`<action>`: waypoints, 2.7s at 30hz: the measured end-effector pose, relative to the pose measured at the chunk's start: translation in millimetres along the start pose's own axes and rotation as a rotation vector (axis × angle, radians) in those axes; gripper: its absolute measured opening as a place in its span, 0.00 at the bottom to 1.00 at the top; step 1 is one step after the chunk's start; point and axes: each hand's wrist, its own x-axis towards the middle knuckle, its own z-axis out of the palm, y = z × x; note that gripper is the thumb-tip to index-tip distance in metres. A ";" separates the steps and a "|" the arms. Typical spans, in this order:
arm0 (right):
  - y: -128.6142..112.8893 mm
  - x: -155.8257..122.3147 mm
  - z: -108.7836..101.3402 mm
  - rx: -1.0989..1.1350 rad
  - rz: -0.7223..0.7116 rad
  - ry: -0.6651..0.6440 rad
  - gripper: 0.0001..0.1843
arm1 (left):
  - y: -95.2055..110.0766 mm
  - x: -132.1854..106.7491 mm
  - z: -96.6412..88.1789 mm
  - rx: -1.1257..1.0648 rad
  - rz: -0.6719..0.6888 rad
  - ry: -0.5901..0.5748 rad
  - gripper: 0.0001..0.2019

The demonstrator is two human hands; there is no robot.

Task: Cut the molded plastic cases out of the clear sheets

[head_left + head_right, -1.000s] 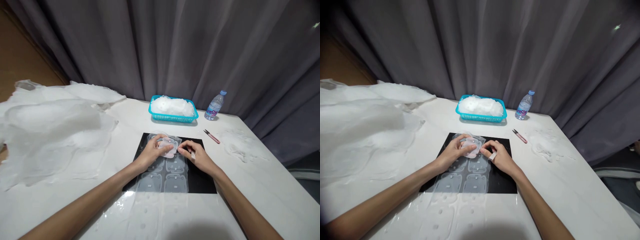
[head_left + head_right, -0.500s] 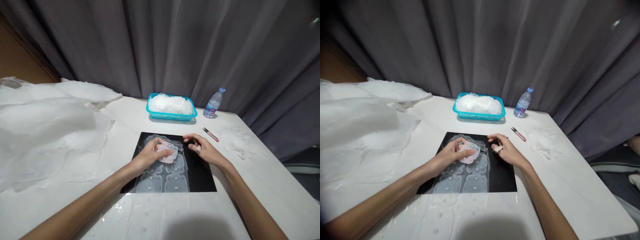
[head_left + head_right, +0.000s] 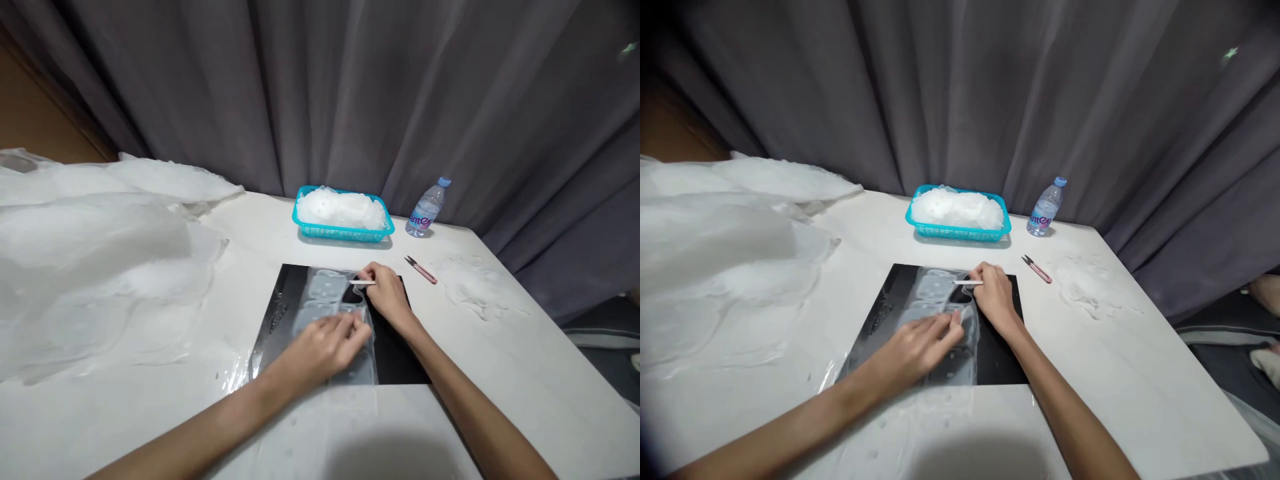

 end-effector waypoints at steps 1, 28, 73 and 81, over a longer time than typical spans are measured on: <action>4.4 0.9 -1.0 -0.041 -0.001 0.060 0.16 | 2.0 -1.5 0.4 -0.010 0.002 0.004 0.15; -36.0 -43.7 -50.5 0.365 -0.070 -0.122 0.09 | -9.7 15.9 -33.1 -1.079 -0.438 -0.007 0.14; -27.7 -38.7 -42.1 0.604 0.067 -0.114 0.12 | -9.0 18.1 -30.0 -1.421 -0.589 -0.009 0.18; -25.4 -39.9 -42.2 0.588 0.038 -0.110 0.12 | -6.2 17.7 -32.1 -1.469 -0.556 -0.030 0.19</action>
